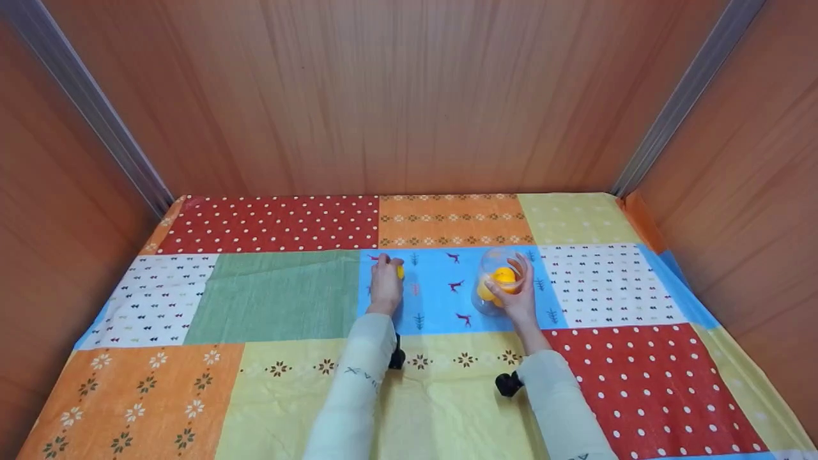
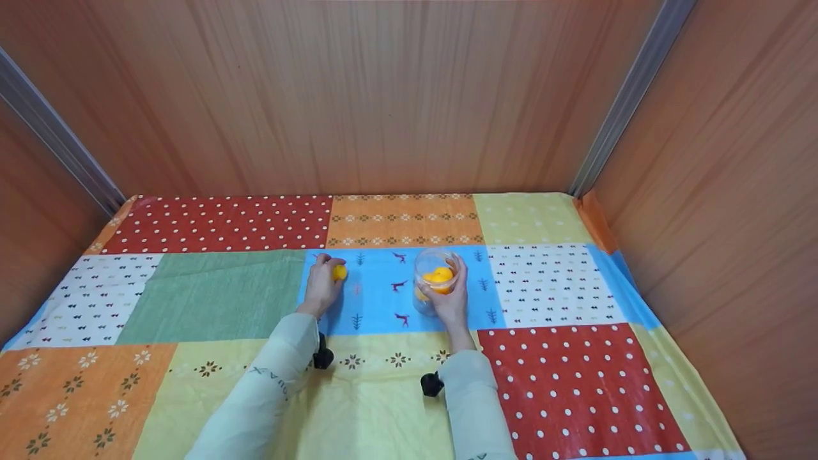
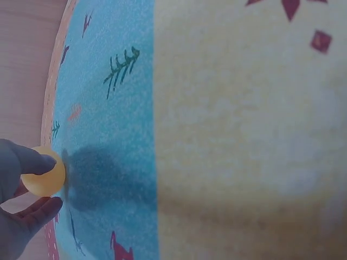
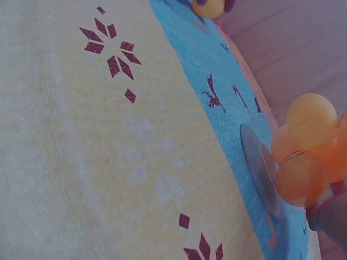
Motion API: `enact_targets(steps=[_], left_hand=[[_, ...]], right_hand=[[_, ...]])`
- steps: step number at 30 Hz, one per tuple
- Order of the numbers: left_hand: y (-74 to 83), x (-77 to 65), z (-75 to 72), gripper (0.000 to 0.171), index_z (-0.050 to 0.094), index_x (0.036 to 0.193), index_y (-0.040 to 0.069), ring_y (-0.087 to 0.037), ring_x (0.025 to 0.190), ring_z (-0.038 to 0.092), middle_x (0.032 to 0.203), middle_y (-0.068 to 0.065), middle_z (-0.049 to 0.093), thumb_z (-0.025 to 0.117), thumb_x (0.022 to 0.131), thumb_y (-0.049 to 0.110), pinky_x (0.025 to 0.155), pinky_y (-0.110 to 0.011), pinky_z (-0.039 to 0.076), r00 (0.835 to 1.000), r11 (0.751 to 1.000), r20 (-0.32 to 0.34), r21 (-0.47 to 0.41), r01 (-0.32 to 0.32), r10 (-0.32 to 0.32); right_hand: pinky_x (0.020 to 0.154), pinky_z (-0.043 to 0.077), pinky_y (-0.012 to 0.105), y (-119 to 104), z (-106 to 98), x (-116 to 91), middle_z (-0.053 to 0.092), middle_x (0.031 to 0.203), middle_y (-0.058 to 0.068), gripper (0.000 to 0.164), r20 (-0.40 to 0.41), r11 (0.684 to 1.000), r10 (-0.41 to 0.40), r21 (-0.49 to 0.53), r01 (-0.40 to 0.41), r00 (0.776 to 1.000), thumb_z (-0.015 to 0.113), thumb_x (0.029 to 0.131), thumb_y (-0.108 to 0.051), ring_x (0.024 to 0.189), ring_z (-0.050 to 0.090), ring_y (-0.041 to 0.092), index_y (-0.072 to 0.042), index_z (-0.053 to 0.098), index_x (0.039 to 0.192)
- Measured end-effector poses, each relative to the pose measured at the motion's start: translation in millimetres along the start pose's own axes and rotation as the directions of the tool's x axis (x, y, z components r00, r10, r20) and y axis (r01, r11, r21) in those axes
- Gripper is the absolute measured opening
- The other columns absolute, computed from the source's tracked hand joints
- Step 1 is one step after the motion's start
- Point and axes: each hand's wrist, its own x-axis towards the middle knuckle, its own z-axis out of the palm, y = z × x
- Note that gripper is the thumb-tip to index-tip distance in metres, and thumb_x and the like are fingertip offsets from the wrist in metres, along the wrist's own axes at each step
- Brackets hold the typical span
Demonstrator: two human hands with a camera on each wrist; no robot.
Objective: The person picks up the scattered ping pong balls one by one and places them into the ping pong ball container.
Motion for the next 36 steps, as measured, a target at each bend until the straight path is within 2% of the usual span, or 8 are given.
enact_targets(steps=[6,10,15,21,27,32,36], left_hand=[[0.3,-0.4,-1.5,0.028,0.058,0.114,0.005,-0.025,0.1,0.045,0.11,-0.009,0.045,0.053,0.086,0.001,0.086,-0.039,0.043,1.0,1.0,0.0,-0.024,0.002,-0.002],[4.4,0.4,-1.7,0.029,0.058,0.113,0.005,-0.026,0.101,0.046,0.111,-0.01,0.046,0.057,0.084,0.001,0.088,-0.038,0.042,0.999,0.999,-0.017,-0.015,-0.03,0.03],[16.1,0.3,-3.9,0.031,0.059,0.112,0.005,-0.025,0.097,0.047,0.112,-0.01,0.046,0.057,0.083,-0.001,0.087,-0.035,0.042,0.996,0.997,-0.042,0.001,-0.073,0.073],[34.8,-2.3,-8.6,0.031,0.058,0.114,0.008,-0.023,0.099,0.045,0.114,-0.007,0.044,0.059,0.084,0.002,0.089,-0.032,0.041,0.991,0.991,-0.055,-0.051,-0.122,0.119],[49.6,-7.8,-11.9,0.032,0.057,0.114,0.011,-0.02,0.102,0.043,0.114,-0.005,0.043,0.061,0.083,0.004,0.091,-0.029,0.04,0.982,0.97,-0.07,-0.159,-0.184,0.175],[60.0,-15.3,-11.5,0.032,0.058,0.113,0.01,-0.019,0.102,0.044,0.111,-0.004,0.044,0.062,0.082,0.003,0.09,-0.027,0.041,0.97,0.939,-0.085,-0.247,-0.241,0.226],[69.3,-21.0,-9.7,0.032,0.057,0.113,0.011,-0.016,0.101,0.044,0.11,-0.002,0.044,0.062,0.082,0.005,0.09,-0.024,0.04,0.96,0.921,-0.083,-0.273,-0.279,0.266]], right_hand=[[0.099,0.031,0.037,2,-1,1,0.028,0.137,0.012,0.077,-0.006,0.999,0.03,-0.019,-0.03,1.0,0.067,0.077,-0.002,0.124,0.028,0.026,-0.014,0.02,0.137],[0.098,0.032,0.036,5,-1,1,0.029,0.136,0.011,0.077,-0.014,0.999,0.023,-0.035,-0.024,1.0,0.067,0.076,-0.003,0.122,0.03,0.025,-0.015,0.021,0.137],[0.099,0.031,0.037,5,-1,0,0.03,0.136,0.01,0.078,-0.02,0.998,0.026,-0.049,-0.027,0.999,0.068,0.076,-0.004,0.122,0.03,0.024,-0.015,0.021,0.137],[0.1,0.028,0.041,4,-1,1,0.027,0.138,0.015,0.078,-0.011,0.999,0.019,-0.034,-0.019,1.0,0.068,0.076,-0.003,0.123,0.028,0.028,-0.012,0.02,0.138],[0.1,0.028,0.041,4,-1,1,0.027,0.137,0.018,0.079,-0.006,0.999,-0.007,-0.033,0.007,1.0,0.067,0.076,-0.001,0.124,0.027,0.029,-0.009,0.02,0.138],[0.097,0.033,0.035,1,0,0,0.027,0.136,0.019,0.077,-0.001,1.0,-0.015,-0.023,0.015,1.0,0.066,0.076,0.002,0.124,0.028,0.03,-0.007,0.02,0.137],[0.099,0.029,0.039,-8,1,-3,0.026,0.136,0.021,0.077,0.01,1.0,-0.008,-0.005,0.009,1.0,0.065,0.076,0.004,0.122,0.028,0.03,-0.005,0.018,0.137]])
